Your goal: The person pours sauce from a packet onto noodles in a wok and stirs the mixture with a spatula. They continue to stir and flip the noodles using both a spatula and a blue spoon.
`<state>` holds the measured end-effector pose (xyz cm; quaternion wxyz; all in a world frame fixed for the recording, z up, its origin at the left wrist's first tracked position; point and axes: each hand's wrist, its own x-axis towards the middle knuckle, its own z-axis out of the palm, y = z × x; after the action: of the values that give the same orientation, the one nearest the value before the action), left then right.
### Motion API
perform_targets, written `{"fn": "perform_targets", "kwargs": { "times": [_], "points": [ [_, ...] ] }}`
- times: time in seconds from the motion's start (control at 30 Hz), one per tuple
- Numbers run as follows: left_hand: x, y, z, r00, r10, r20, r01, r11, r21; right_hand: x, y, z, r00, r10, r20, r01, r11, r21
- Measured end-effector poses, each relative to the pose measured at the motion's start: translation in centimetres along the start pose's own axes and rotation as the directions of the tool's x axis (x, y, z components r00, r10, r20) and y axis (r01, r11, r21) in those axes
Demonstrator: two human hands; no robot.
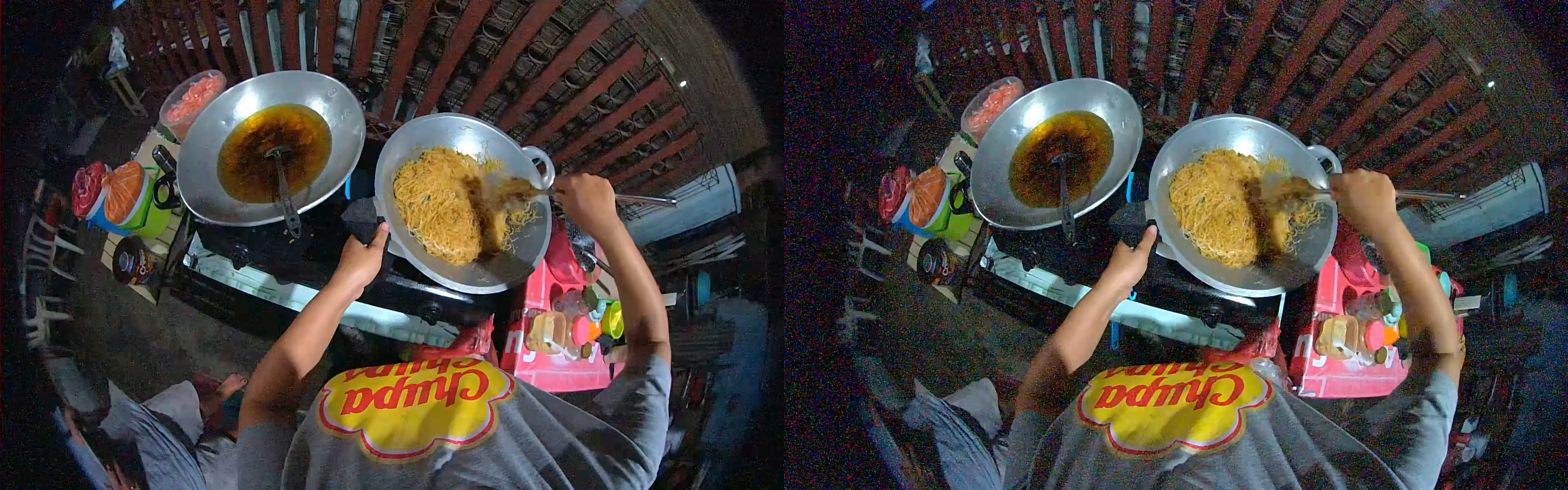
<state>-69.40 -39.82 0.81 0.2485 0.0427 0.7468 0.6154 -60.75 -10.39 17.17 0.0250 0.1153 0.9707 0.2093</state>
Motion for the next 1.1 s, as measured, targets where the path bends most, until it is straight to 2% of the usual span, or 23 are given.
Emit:
{"fn": "perform_targets", "kwargs": {
  "times": [0.07, 0.1, 0.17, 0.2, 0.23, 0.3, 0.33, 0.4, 0.5, 0.53, 0.57, 0.63, 0.67, 0.73, 0.77, 0.83, 0.87, 0.9, 0.97, 1.0, 1.03, 1.1],
  "points": [
    [-0.1, 0.1, 0.1, 1.0, -0.006, -0.01, 0.006, 1.0, -0.006, -0.1, 1.0, 0.2, 0.99, 0.001, 0.139, 0.011, 0.996, -0.09],
    [-0.1, -0.1, 0.2, 1.0, -0.009, -0.006, 0.009, 1.0, -0.007, -0.4, 0.8, 0.6, 0.99, 0.003, 0.144, 0.011, 0.996, -0.091],
    [0.2, -0.6, 0.4, 0.999, 0.03, -0.02, -0.032, 0.998, -0.062, -1.5, -0.3, 3.2, 0.906, 0.015, 0.422, 0.01, 0.998, -0.057],
    [0.1, -0.2, 0.4, 0.999, 0.032, -0.02, -0.033, 0.997, -0.063, -1.7, -1.3, 6.1, 0.92, -0.034, 0.391, -0.037, 0.984, 0.173],
    [-0.3, 0.6, 0.4, 1.0, -0.008, -0.022, 0.007, 0.999, -0.036, -2.0, -2.6, 9.6, 0.934, -0.072, 0.35, -0.078, 0.915, 0.395],
    [-0.5, 0.6, 0.7, 0.999, -0.044, -0.025, 0.044, 0.999, -0.006, -2.0, -6.6, 14.0, 0.99, 0.015, 0.137, -0.093, 0.806, 0.584],
    [-0.2, -0.1, 0.8, 0.999, -0.026, -0.044, 0.027, 0.999, 0.023, -1.8, -7.6, 13.5, 0.991, 0.014, 0.13, -0.088, 0.806, 0.586],
    [-0.5, 0.6, 0.5, 0.999, -0.027, -0.04, 0.028, 0.999, 0.041, -1.6, -8.8, 12.2, 0.953, 0.249, 0.171, -0.299, 0.695, 0.654],
    [0.1, -0.1, 0.6, 0.998, 0.04, -0.042, -0.041, 0.999, -0.027, -1.8, -6.0, 10.6, 0.962, 0.247, 0.118, -0.259, 0.682, 0.684],
    [0.3, -0.3, 0.6, 0.999, 0.038, -0.034, -0.039, 0.999, -0.027, -2.0, -5.0, 10.7, 0.955, 0.28, 0.096, -0.274, 0.716, 0.642],
    [0.5, -0.4, 0.4, 1.0, -0.004, -0.006, 0.004, 1.0, -0.01, -2.2, -3.6, 11.7, 0.943, 0.306, 0.13, -0.297, 0.601, 0.742],
    [0.7, -0.4, 0.3, 0.999, -0.044, 0.022, 0.044, 0.999, 0.006, -2.5, -2.7, 8.3, 0.967, 0.248, 0.051, -0.218, 0.711, 0.669],
    [0.6, -0.3, 0.2, 0.998, -0.041, 0.039, 0.041, 0.999, -0.003, -2.6, -2.5, 7.0, 0.967, 0.248, 0.05, -0.217, 0.713, 0.666],
    [0.5, -0.3, 0.1, 0.998, -0.037, 0.057, 0.038, 0.999, -0.013, -2.8, -2.4, 4.7, 0.957, 0.29, 0.011, -0.265, 0.861, 0.434],
    [0.6, -0.5, 0.2, 0.998, -0.048, 0.034, 0.048, 0.999, 0.0, -2.9, -2.6, 3.4, 0.957, 0.291, 0.01, -0.266, 0.861, 0.433],
    [0.5, -0.5, 0.1, 0.998, -0.059, 0.014, 0.059, 0.998, 0.011, -2.9, -3.2, 1.3, 0.942, 0.333, -0.041, -0.316, 0.922, 0.222],
    [0.4, -0.2, 0.0, 0.998, -0.047, 0.043, 0.048, 0.999, -0.012, -2.9, -3.1, 1.2, 0.953, 0.273, -0.129, -0.251, 0.954, 0.163],
    [0.3, -0.1, -0.1, 0.997, -0.037, 0.073, 0.04, 0.999, -0.034, -2.8, -3.0, 0.9, 0.954, 0.274, -0.126, -0.253, 0.954, 0.16],
    [0.4, 0.0, -0.4, 0.995, -0.056, 0.083, 0.059, 0.998, -0.032, -2.5, -2.9, 0.1, 0.97, 0.16, -0.181, -0.159, 0.987, 0.024],
    [0.4, -0.1, -0.5, 0.993, -0.077, 0.089, 0.08, 0.996, -0.03, -2.3, -3.1, -0.1, 0.954, 0.12, -0.275, -0.126, 0.992, -0.004],
    [0.4, -0.5, -0.6, 0.992, -0.083, 0.093, 0.086, 0.996, -0.029, -2.2, -3.0, -0.2, 0.956, 0.121, -0.269, -0.127, 0.992, -0.005],
    [0.8, -0.7, -0.6, 0.984, -0.087, 0.155, 0.112, 0.981, -0.16, -1.6, -2.7, -0.7, 0.972, 0.026, -0.235, -0.048, 0.995, -0.087]
  ]
}}
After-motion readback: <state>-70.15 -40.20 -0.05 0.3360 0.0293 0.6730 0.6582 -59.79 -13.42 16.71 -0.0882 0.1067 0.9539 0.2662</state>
